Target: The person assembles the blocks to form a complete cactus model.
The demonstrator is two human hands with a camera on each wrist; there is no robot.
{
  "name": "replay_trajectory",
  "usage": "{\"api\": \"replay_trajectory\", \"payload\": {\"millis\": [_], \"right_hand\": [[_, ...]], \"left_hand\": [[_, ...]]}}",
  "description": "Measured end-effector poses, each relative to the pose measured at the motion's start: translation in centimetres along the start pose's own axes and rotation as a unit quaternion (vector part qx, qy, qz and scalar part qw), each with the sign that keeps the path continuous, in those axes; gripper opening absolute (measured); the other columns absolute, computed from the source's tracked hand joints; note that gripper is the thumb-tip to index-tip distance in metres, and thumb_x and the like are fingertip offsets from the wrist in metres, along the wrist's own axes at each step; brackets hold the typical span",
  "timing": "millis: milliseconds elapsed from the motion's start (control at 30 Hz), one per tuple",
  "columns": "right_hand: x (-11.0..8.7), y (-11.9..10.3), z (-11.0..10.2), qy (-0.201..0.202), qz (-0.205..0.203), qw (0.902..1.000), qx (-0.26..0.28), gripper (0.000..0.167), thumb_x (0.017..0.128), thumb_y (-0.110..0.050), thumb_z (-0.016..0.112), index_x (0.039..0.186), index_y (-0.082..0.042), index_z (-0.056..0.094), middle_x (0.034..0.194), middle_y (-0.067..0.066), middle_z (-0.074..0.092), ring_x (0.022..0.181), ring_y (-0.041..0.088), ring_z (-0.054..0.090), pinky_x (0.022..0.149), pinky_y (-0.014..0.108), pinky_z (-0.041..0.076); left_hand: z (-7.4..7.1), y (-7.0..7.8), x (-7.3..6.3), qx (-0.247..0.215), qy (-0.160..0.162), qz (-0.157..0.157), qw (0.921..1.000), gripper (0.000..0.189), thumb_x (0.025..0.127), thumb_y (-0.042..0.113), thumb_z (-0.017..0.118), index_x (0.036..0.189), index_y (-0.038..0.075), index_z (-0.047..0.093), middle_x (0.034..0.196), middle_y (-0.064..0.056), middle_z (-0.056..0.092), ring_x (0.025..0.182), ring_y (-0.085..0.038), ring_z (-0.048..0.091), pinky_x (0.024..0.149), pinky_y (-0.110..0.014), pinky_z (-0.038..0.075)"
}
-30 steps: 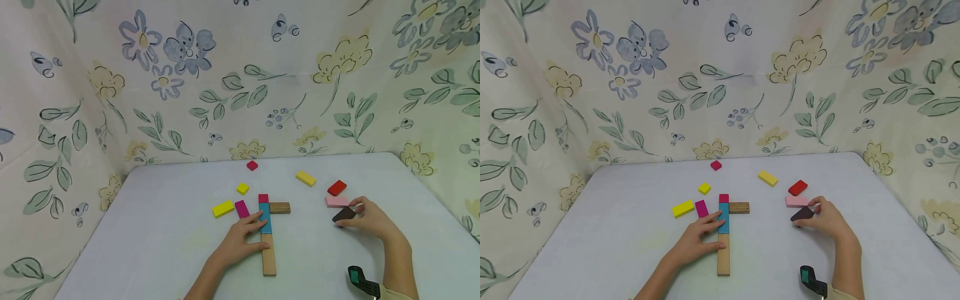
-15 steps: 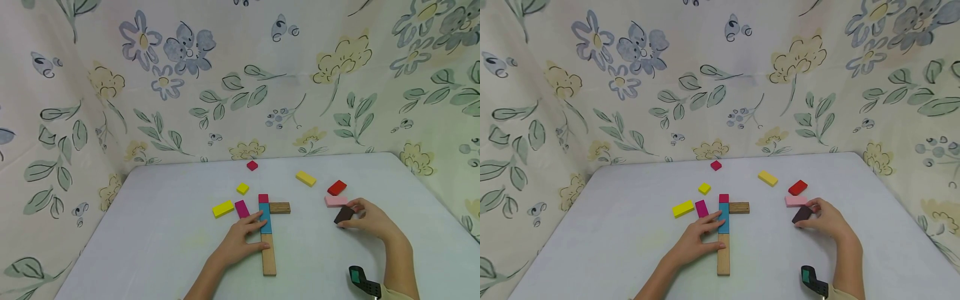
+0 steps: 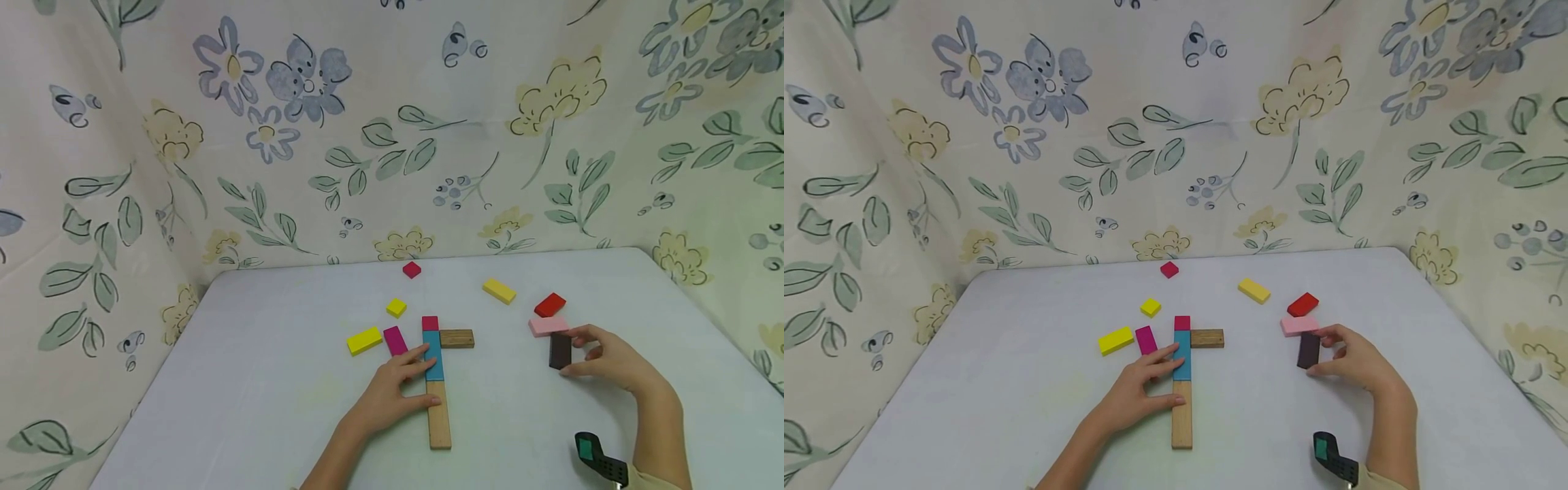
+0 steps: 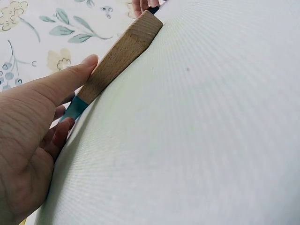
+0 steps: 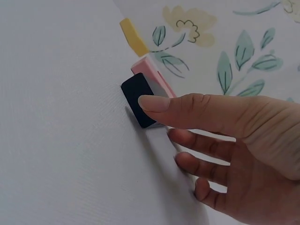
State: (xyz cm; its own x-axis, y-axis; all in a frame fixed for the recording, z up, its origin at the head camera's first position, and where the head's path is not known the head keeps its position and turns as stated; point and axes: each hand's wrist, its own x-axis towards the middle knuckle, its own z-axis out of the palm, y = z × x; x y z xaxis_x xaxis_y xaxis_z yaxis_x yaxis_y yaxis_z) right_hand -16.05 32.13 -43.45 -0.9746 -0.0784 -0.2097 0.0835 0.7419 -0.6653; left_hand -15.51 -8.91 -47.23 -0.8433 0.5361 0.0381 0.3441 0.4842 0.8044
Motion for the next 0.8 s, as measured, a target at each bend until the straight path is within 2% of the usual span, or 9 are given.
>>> {"api": "replay_trajectory", "payload": {"millis": [233,433,600,800], "right_hand": [[0.0,-0.2,-0.1,0.002,-0.003,1.0000,0.005,0.072,0.087,-0.024,0.088,0.139,0.009,0.051,0.123,0.024,0.061,0.106,0.036,0.060,0.078,0.038,0.055],[-0.2,-0.4,-0.4,-0.003,-0.006,0.9999,0.010,0.072,0.088,-0.024,0.087,0.141,0.007,0.051,0.121,0.021,0.064,0.106,0.034,0.062,0.079,0.039,0.056],[-0.3,-0.6,-0.6,-0.001,-0.016,0.9999,0.007,0.071,0.087,-0.023,0.087,0.141,0.006,0.051,0.118,0.017,0.065,0.102,0.029,0.064,0.075,0.035,0.052],[-0.3,-1.3,-0.9,0.001,-0.012,0.9999,0.008,0.072,0.089,-0.024,0.086,0.144,0.004,0.050,0.123,0.021,0.065,0.105,0.032,0.062,0.074,0.035,0.053]], "left_hand": [[0.0,-0.1,0.0,0.002,0.003,0.005,1.0000,0.062,0.095,0.037,0.080,0.150,0.017,0.061,0.166,0.001,0.045,0.149,-0.027,0.043,0.116,-0.053,0.047],[0.0,0.0,0.0,0.002,0.001,0.005,1.0000,0.062,0.095,0.037,0.080,0.151,0.017,0.061,0.166,0.000,0.045,0.149,-0.028,0.043,0.116,-0.053,0.047],[0.0,0.0,0.0,0.000,0.001,0.002,1.0000,0.062,0.095,0.037,0.080,0.151,0.017,0.061,0.166,0.001,0.045,0.150,-0.027,0.043,0.116,-0.054,0.047],[0.0,0.0,0.0,0.000,0.001,-0.002,1.0000,0.062,0.095,0.038,0.080,0.151,0.018,0.061,0.166,0.002,0.045,0.150,-0.027,0.042,0.116,-0.054,0.046]]}}
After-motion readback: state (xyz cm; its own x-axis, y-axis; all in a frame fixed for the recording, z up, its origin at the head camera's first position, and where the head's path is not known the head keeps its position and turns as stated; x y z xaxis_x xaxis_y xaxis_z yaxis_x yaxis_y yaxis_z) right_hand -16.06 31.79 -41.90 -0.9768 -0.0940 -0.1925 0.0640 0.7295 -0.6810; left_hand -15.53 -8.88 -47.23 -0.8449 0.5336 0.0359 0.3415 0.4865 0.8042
